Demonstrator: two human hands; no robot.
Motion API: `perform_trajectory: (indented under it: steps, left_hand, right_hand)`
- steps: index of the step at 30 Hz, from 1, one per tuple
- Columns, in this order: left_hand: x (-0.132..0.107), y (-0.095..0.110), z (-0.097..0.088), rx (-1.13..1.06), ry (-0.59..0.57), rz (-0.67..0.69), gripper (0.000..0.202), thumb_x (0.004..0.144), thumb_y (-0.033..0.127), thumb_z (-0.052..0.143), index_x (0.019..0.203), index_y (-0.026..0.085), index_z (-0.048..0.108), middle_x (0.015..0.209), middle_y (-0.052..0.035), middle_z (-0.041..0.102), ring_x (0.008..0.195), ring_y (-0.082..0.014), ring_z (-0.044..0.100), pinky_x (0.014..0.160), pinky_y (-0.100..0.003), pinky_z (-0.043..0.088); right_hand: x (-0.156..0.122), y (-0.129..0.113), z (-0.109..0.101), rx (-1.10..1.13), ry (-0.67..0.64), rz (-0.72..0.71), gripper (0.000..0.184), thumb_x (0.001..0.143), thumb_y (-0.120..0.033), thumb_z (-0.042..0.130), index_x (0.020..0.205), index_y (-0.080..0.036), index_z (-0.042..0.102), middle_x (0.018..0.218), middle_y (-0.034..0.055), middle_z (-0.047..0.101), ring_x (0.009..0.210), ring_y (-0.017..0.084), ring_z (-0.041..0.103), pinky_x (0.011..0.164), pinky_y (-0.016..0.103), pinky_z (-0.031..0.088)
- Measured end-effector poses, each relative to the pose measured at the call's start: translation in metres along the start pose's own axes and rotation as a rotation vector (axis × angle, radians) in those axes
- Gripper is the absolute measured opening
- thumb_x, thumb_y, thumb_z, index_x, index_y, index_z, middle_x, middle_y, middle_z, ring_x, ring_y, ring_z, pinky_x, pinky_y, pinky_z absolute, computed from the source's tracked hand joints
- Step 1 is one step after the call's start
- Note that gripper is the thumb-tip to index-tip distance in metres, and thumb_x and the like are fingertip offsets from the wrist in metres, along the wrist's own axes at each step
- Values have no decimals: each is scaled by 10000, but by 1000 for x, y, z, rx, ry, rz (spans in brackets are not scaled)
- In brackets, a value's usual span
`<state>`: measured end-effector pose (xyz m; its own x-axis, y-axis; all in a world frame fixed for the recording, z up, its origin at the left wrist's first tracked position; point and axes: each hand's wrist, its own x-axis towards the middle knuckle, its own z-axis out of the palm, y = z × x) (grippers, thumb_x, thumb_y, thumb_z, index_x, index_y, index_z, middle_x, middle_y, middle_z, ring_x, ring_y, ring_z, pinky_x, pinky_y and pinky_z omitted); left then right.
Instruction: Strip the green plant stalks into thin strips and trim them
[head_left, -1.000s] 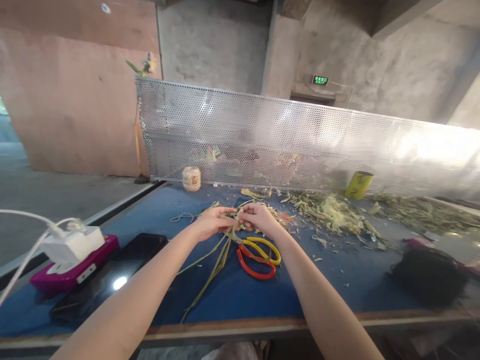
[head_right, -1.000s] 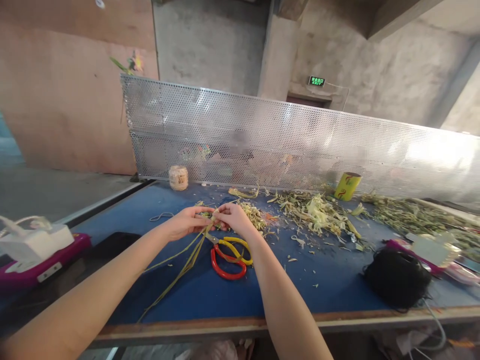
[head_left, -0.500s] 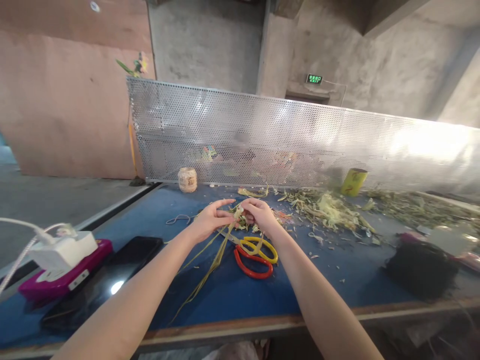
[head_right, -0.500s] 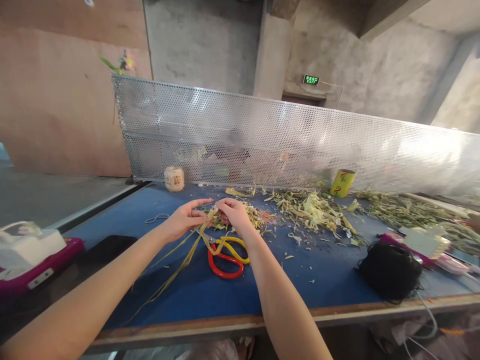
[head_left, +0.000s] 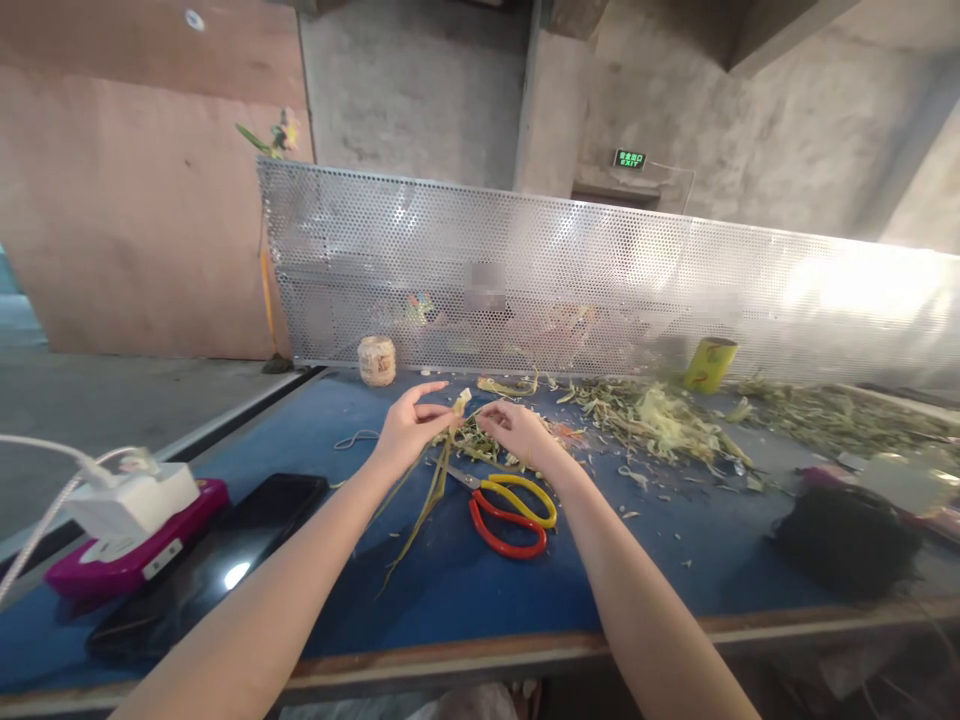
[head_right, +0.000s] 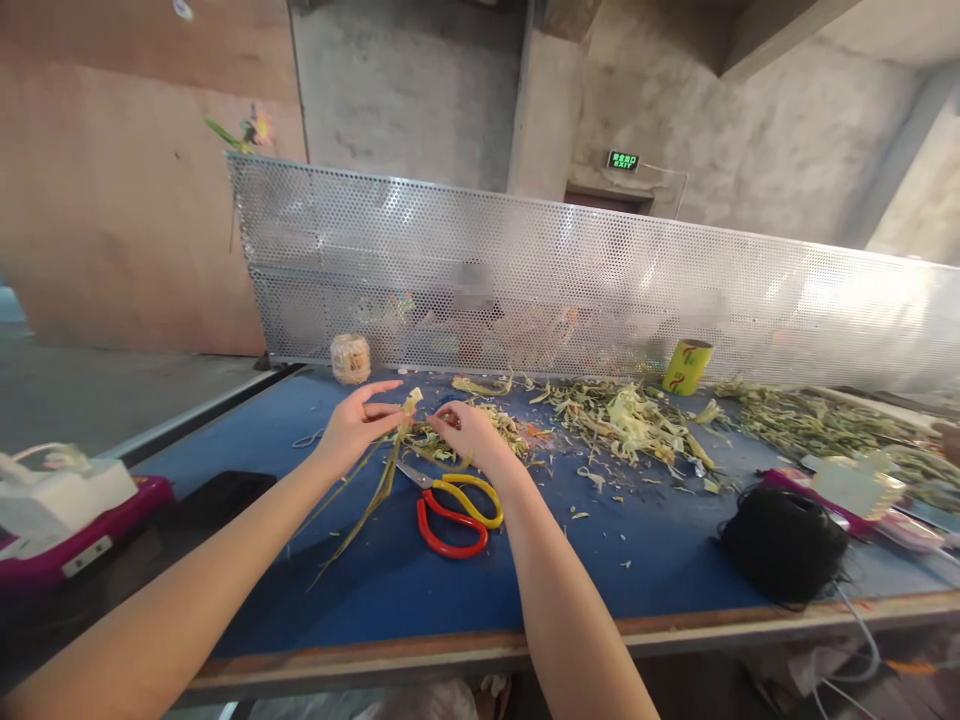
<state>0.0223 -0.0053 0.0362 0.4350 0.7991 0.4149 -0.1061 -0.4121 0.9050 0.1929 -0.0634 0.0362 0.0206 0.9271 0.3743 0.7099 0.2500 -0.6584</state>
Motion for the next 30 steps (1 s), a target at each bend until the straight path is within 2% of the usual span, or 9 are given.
perform_trajectory:
  steps: [3, 5, 8, 11, 16, 20, 25, 30]
  left_hand:
    - [1, 1, -6, 100, 176, 78, 486, 671, 268, 626, 1111, 155, 454, 790, -52, 674, 778, -186, 646, 729, -293, 482]
    - [2, 1, -9, 152, 254, 88, 453, 675, 264, 617, 1087, 154, 464, 785, -53, 671, 769, -185, 646, 731, -291, 484]
    - [2, 0, -13, 214, 315, 68, 426, 670, 255, 617, 1060, 155, 476, 776, -49, 668, 744, -178, 644, 729, -289, 484]
    - [2, -3, -15, 239, 338, 54, 404, 676, 253, 612, 1044, 152, 483, 782, -54, 669, 741, -176, 643, 725, -284, 481]
    - [2, -4, -17, 260, 369, 60, 382, 691, 248, 597, 1043, 150, 484, 783, -60, 674, 738, -173, 640, 707, -279, 479]
    - [2, -3, -18, 249, 371, 58, 359, 700, 239, 587, 1034, 160, 480, 778, -50, 675, 748, -173, 640, 716, -285, 479]
    - [1, -2, -17, 259, 362, 69, 343, 696, 222, 584, 1017, 153, 486, 787, -60, 677, 756, -176, 643, 725, -285, 479]
    - [2, -3, -17, 250, 376, 81, 334, 691, 217, 580, 1007, 154, 494, 772, -54, 682, 750, -174, 648, 727, -286, 483]
  right_hand:
    - [-8, -4, -3, -374, -211, 10, 225, 689, -334, 564, 857, -187, 592, 741, 22, 590, 652, 133, 517, 583, 233, 349]
    - [-13, -9, -5, -512, -312, 71, 270, 654, -280, 565, 911, -202, 592, 787, 33, 609, 734, 170, 545, 590, 239, 352]
    - [-19, -17, -5, -567, -434, 133, 447, 618, -276, 565, 1059, -211, 543, 922, 56, 622, 789, 204, 568, 581, 250, 362]
    - [-24, -26, -3, -579, -555, 252, 694, 555, -272, 601, 1217, -160, 425, 1044, 118, 598, 797, 244, 586, 538, 259, 367]
    - [-31, -41, 1, -691, -577, 312, 728, 567, -153, 532, 1268, -64, 358, 1094, 211, 565, 859, 291, 591, 511, 263, 355]
    - [-33, -43, 0, -667, -579, 328, 715, 581, -114, 529, 1271, -69, 344, 1035, 191, 599, 834, 277, 604, 490, 253, 345]
    - [-33, -42, 3, -726, -548, 290, 600, 598, -75, 545, 1189, -92, 438, 1053, 182, 587, 875, 267, 595, 522, 247, 356]
    - [-34, -47, 10, -737, -511, 336, 598, 615, -64, 574, 1189, -36, 412, 1033, 214, 590, 909, 301, 586, 584, 273, 381]
